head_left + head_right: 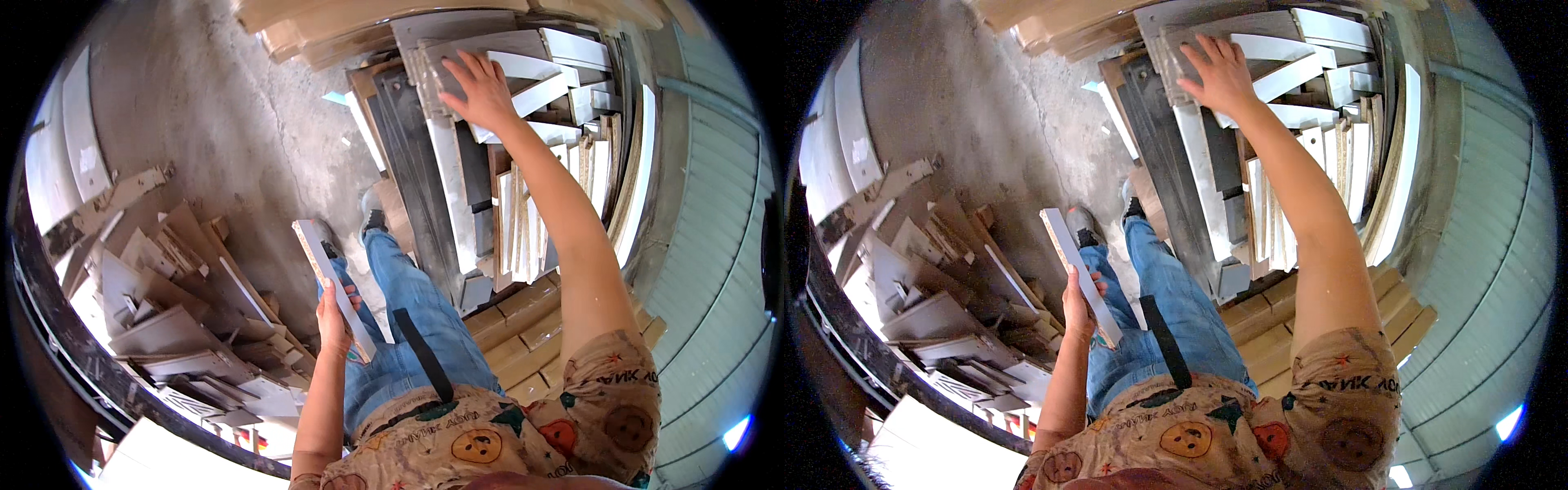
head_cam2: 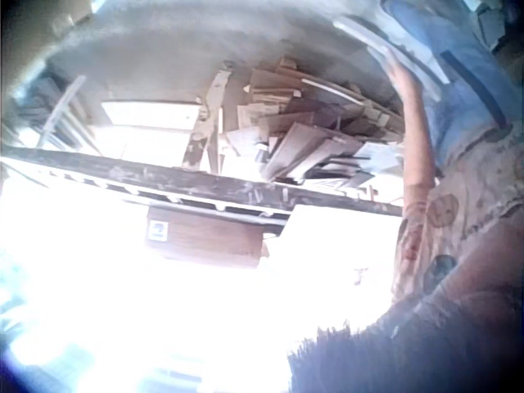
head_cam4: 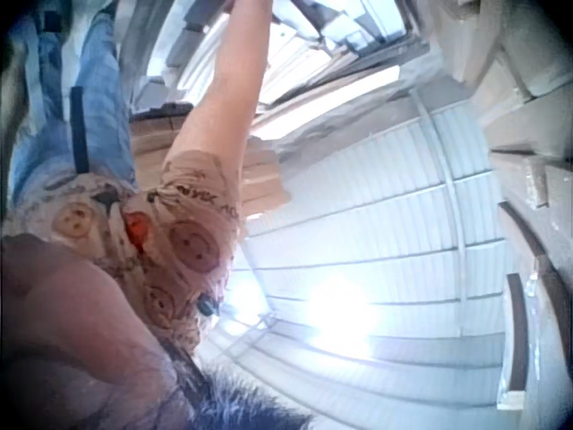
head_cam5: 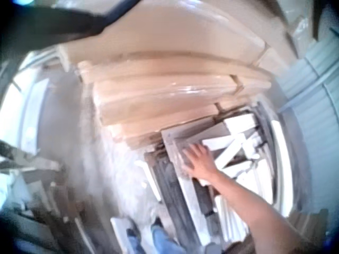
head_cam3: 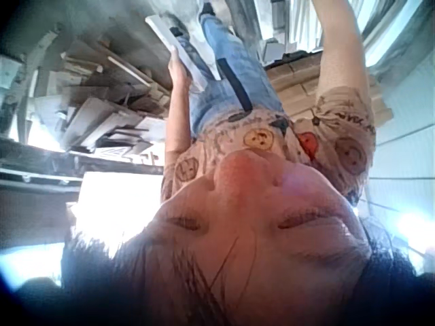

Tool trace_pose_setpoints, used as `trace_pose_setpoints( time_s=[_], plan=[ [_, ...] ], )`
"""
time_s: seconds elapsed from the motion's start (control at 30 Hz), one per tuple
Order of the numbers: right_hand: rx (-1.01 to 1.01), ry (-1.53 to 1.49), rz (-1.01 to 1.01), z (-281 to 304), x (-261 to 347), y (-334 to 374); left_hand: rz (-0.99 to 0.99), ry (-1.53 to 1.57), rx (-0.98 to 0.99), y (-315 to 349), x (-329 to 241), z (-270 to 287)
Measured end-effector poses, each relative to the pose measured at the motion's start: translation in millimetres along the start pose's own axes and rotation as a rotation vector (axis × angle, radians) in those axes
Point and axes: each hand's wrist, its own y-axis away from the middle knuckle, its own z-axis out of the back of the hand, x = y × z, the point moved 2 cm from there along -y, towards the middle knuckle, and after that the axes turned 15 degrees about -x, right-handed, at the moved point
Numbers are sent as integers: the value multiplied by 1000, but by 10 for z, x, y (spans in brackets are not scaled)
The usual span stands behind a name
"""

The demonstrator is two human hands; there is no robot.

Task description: The person sorts through a pile of white rectangular panels in a warehouse, picking them up, inspecting them, and stacking them. They then walk to a conveyor belt and place the sorted panels onto it.

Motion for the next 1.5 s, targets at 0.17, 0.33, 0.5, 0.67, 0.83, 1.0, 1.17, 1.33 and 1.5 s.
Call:
trace_pose_setpoints(
  time_s=[0.17, 0.33, 0.5, 0.67, 0.83, 1.0, 1.17, 1.33, 1.5],
  plan=[
    [171, 139, 14, -262, 316, -440, 27, 125, -8, -81, 148, 441],
    [341, 275, -31, -404, 540, -572, 128, 257, -66, -230, 310, 869],
    [408, 430, 7, -384, 667, -603, 193, 397, -98, -429, 573, 1165],
    [408, 440, 12, -299, 716, -367, 261, 485, -87, -597, 812, 1282],
    [333, 402, 72, -276, 730, -73, 294, 504, -93, -669, 962, 1351],
    [218, 297, 147, -176, 887, 176, 288, 555, -102, -722, 1006, 1461],
    [285, 289, 120, -113, 995, 309, 312, 609, -126, -797, 1007, 1533],
    [396, 269, 41, -141, 874, 118, 299, 607, -107, -781, 897, 1545],
    [271, 214, 114, -158, 734, 176, 282, 553, -73, -779, 828, 1451]
  ],
)
